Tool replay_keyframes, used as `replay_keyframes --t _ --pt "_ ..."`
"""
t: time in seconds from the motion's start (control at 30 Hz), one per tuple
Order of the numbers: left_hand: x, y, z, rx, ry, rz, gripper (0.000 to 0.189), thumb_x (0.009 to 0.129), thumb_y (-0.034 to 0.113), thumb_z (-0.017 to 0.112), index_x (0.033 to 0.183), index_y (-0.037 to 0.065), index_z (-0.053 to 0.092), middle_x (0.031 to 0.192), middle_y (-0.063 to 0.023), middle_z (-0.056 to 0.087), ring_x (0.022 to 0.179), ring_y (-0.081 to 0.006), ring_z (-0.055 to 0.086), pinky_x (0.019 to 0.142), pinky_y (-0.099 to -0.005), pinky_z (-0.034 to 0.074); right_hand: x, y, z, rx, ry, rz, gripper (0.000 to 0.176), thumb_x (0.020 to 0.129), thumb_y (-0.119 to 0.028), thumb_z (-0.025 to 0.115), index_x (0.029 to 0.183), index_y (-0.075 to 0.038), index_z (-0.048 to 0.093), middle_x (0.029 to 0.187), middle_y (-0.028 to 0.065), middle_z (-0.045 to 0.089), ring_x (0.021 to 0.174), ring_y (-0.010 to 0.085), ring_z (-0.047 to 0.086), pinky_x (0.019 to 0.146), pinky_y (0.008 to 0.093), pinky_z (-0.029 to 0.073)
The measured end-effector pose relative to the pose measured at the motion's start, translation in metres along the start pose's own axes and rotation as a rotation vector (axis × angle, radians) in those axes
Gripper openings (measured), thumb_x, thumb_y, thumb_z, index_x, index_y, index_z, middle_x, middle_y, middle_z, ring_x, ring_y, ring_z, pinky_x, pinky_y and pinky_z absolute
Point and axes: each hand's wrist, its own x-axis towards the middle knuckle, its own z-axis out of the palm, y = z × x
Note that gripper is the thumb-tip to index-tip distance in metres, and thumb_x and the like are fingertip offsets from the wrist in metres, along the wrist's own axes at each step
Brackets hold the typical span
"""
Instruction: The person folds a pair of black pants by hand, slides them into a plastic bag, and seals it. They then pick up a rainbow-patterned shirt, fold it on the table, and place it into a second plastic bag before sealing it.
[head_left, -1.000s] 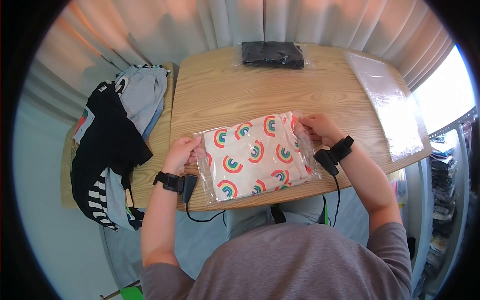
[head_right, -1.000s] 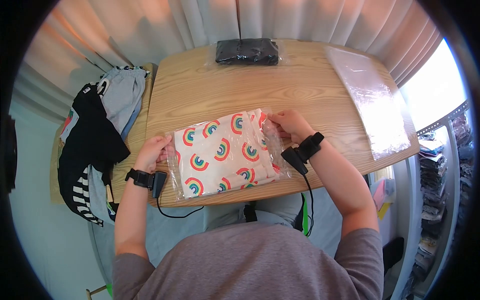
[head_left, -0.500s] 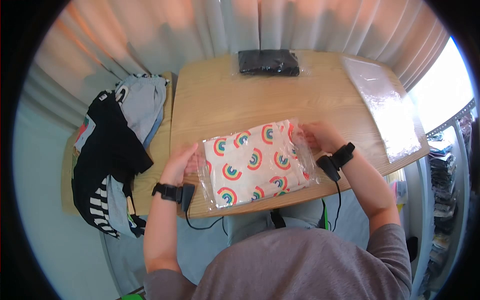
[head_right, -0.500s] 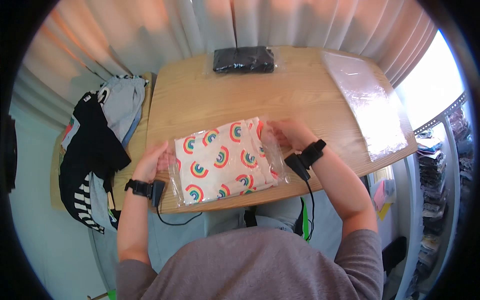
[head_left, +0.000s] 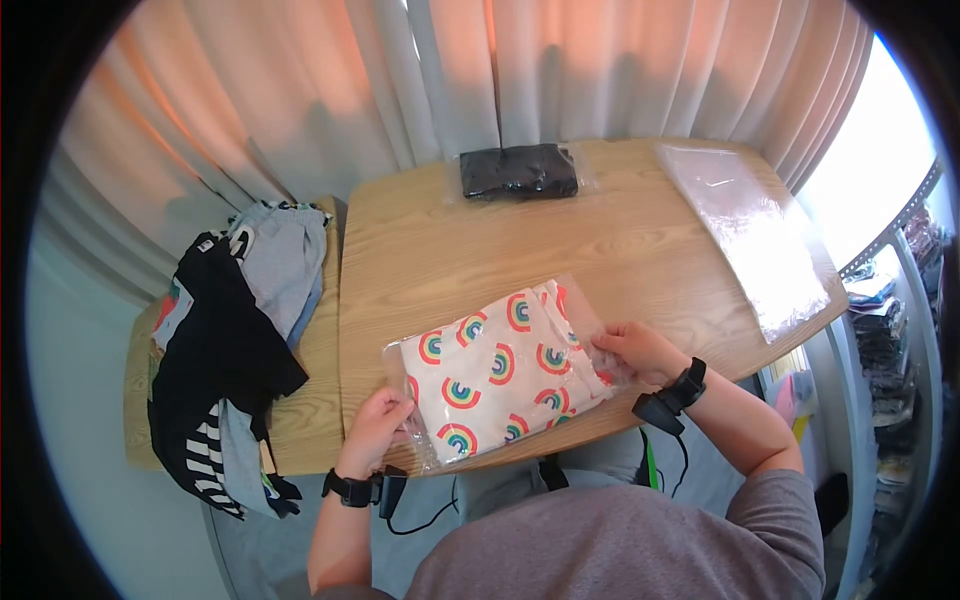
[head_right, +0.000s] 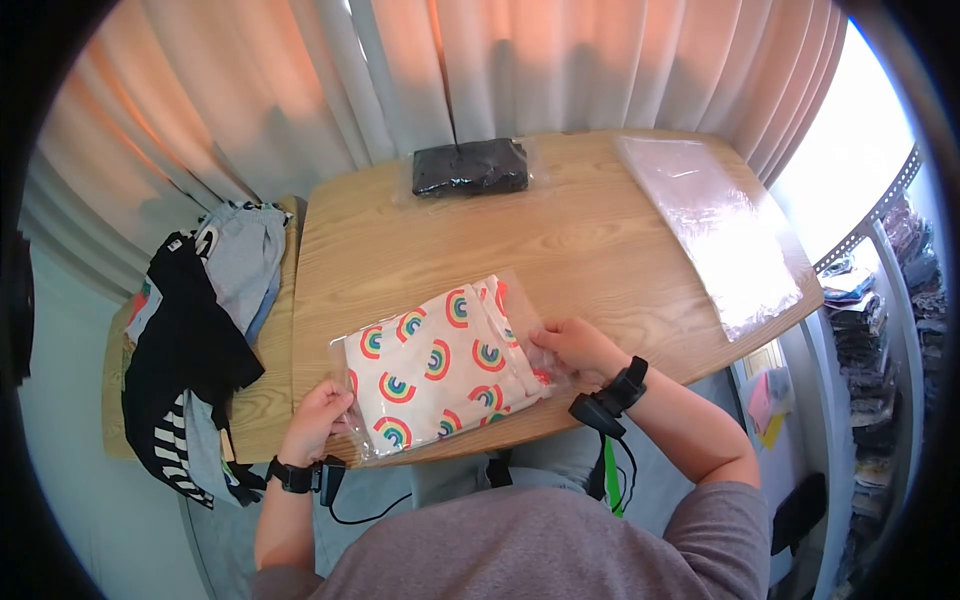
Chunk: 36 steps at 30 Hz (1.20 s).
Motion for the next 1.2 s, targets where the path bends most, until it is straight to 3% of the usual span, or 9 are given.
replay_keyframes --t 0.33,0.47,0.63,0.8,0.87,0.93,1.0,1.03,1.2 --pt "0.073 0.150 0.022 0.199 0.093 0.432 0.012 0.093 0.017 0.052 0.092 0.006 0.050 0.075 -0.0026 0.058 0.058 -0.0089 0.056 0.048 -0.0221 0.045 0.009 -0.139 -0.034 0.106 0.184 -0.276 0.016 0.095 -0.022 0.049 0.092 -0.009 0.058 0.077 -0.0025 0.058 0.062 0.0043 0.050 0.053 0.0236 0.043" --pt "0.160 0.191 0.032 0.150 0.051 0.555 0.015 0.092 0.019 0.052 0.092 0.004 0.051 0.071 -0.0029 0.058 0.051 -0.0092 0.052 0.044 -0.0242 0.041 0.084 -0.165 -0.104 0.112 0.085 -0.390 0.015 0.095 -0.020 0.049 0.094 -0.007 0.057 0.078 0.0011 0.061 0.060 0.0058 0.050 0.052 0.0237 0.042" --pt "0.286 0.183 0.044 -0.081 0.068 0.498 0.018 0.090 0.019 0.056 0.101 0.005 0.051 0.068 -0.0038 0.057 0.053 -0.0099 0.052 0.045 -0.0219 0.041 0.175 -0.161 -0.134 0.300 0.227 -0.378 0.014 0.093 -0.020 0.050 0.089 -0.007 0.055 0.074 0.0014 0.060 0.052 0.0070 0.046 0.048 0.0226 0.042" --pt "0.294 0.161 0.075 -0.049 0.225 0.348 0.035 0.085 0.009 0.060 0.114 0.004 0.041 0.075 -0.0073 0.058 0.057 -0.0116 0.056 0.045 -0.0214 0.044 0.175 -0.132 -0.103 0.464 0.349 -0.352 0.015 0.090 -0.020 0.055 0.083 -0.007 0.050 0.073 0.0038 0.058 0.052 0.0105 0.049 0.044 0.0243 0.040" --pt "0.295 0.157 0.074 -0.094 0.199 0.359 0.040 0.084 0.007 0.060 0.118 0.004 0.038 0.078 -0.0079 0.059 0.059 -0.0119 0.057 0.046 -0.0210 0.045 0.178 -0.117 -0.101 0.577 0.434 -0.485 0.018 0.089 -0.021 0.058 0.086 -0.006 0.050 0.074 0.0043 0.059 0.055 0.0131 0.054 0.049 0.0257 0.046" --pt "0.299 0.152 0.072 -0.099 0.177 0.369 0.040 0.085 0.008 0.060 0.118 0.003 0.038 0.082 -0.0087 0.059 0.061 -0.0120 0.057 0.047 -0.0207 0.046 0.177 -0.098 -0.092 0.543 0.341 -0.421 0.026 0.088 -0.025 0.061 0.096 -0.003 0.049 0.085 0.0099 0.060 0.070 0.0177 0.060 0.062 0.0282 0.052" --pt "0.309 0.147 0.070 -0.119 0.178 0.365 0.041 0.085 0.009 0.060 0.119 0.003 0.038 0.082 -0.0085 0.059 0.061 -0.0120 0.057 0.048 -0.0208 0.046 0.166 -0.102 -0.067 0.546 -0.048 -0.051 0.034 0.089 -0.025 0.060 0.105 0.001 0.046 0.098 0.0156 0.058 0.088 0.0243 0.061 0.078 0.0326 0.053" --pt "0.312 0.146 0.069 -0.139 0.180 0.374 0.041 0.085 0.009 0.060 0.119 0.003 0.038 0.082 -0.0084 0.059 0.062 -0.0120 0.057 0.050 -0.0209 0.047 0.173 -0.102 -0.062 0.549 -0.045 -0.049 0.034 0.089 -0.025 0.060 0.105 0.001 0.046 0.098 0.0156 0.058 0.088 0.0243 0.061 0.078 0.0326 0.053" --pt "0.310 0.143 0.071 -0.245 0.213 0.402 0.042 0.084 0.008 0.060 0.120 0.002 0.038 0.085 -0.0090 0.059 0.062 -0.0122 0.058 0.049 -0.0209 0.046 0.213 -0.110 -0.063 0.852 0.047 -0.334 0.037 0.094 -0.016 0.052 0.120 0.007 0.040 0.120 0.0185 0.049 0.114 0.0290 0.050 0.098 0.0347 0.043"
